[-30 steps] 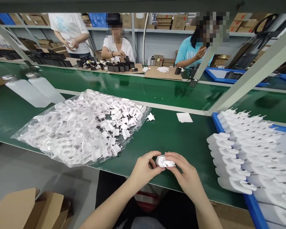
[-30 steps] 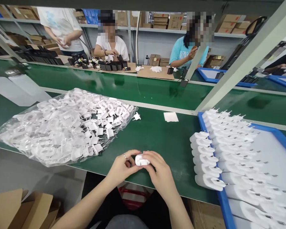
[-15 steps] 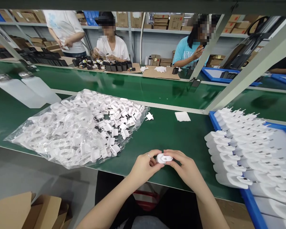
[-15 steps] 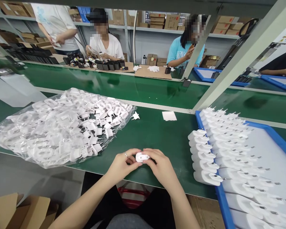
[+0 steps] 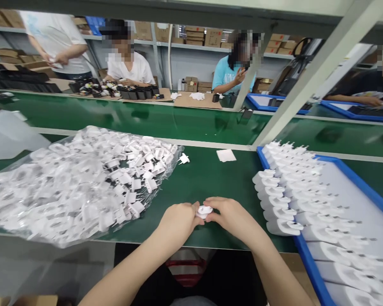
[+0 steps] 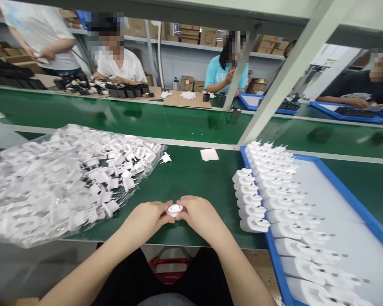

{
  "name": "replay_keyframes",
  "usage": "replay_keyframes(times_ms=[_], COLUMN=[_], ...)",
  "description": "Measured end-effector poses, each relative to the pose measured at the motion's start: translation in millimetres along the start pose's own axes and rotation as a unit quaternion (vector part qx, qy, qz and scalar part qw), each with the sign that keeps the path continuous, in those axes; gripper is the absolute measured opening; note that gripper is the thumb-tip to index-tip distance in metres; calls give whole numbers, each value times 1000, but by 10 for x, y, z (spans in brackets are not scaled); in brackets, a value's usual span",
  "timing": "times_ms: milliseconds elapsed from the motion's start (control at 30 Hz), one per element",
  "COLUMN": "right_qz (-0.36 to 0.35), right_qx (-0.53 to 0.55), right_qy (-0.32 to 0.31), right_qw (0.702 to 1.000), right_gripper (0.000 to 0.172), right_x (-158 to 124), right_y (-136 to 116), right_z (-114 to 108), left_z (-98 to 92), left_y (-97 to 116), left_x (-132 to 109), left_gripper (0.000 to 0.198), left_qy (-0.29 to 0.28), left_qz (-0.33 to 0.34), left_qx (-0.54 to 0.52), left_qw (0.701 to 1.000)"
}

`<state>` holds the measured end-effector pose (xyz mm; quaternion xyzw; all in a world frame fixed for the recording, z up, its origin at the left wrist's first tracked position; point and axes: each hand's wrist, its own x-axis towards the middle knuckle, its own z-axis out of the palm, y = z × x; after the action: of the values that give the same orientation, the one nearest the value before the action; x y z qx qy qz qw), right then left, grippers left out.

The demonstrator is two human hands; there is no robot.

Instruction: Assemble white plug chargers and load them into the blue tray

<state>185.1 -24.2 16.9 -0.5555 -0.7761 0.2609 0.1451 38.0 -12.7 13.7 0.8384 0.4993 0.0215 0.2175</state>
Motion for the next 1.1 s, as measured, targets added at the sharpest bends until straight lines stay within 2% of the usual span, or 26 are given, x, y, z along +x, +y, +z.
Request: replay_keyframes(times_ms=[133,233,300,333,433,500,600,733,833,967,1100], right_qz=[37,47,34,37,54,45,18,24,41,87,102], right_qx=[-37,-40,-55,-79,-156,-141,-54,-1,-16,-58,-71], right_qy=[-65,-91,-91,-74,1,4,-40,-35,-39,-74,-98], right_qw=[997,994,994,993,986,989,998,999,998,992,987], right_gripper=[9,6,5,5,8,11,21,19,14,7,10], right_x=[68,76,84,96,174,224,208,11,-98,-58,19], right_y=[-53,-70,-64,-54,12,77,152,129,33,-107,-151], right_z=[-84,-94,-73,-60,-56,-90,-137,-85,-43,-85,-125], left_z=[-260,-349,-330,-300,-178,-125,-136,-208,-214,-197,-223], left_y=[157,231,230,214,124,51,-34,-79,-52,57,113], left_x=[167,270,321,343,409,437,411,264,198,231,273], left_gripper=[7,3,3,5,16,18,16,20,15,14,18], left_qy=[-134,-183,-207,-196,-88,-50,-100,-152,-160,-180,-209], left_qz=[-49,-56,-44,-42,-19,13,49,79,56,7,10], left_qx=[54,81,88,89,75,57,12,-26,-20,34,64], left_qw=[988,978,973,976,993,997,994,985,985,983,976])
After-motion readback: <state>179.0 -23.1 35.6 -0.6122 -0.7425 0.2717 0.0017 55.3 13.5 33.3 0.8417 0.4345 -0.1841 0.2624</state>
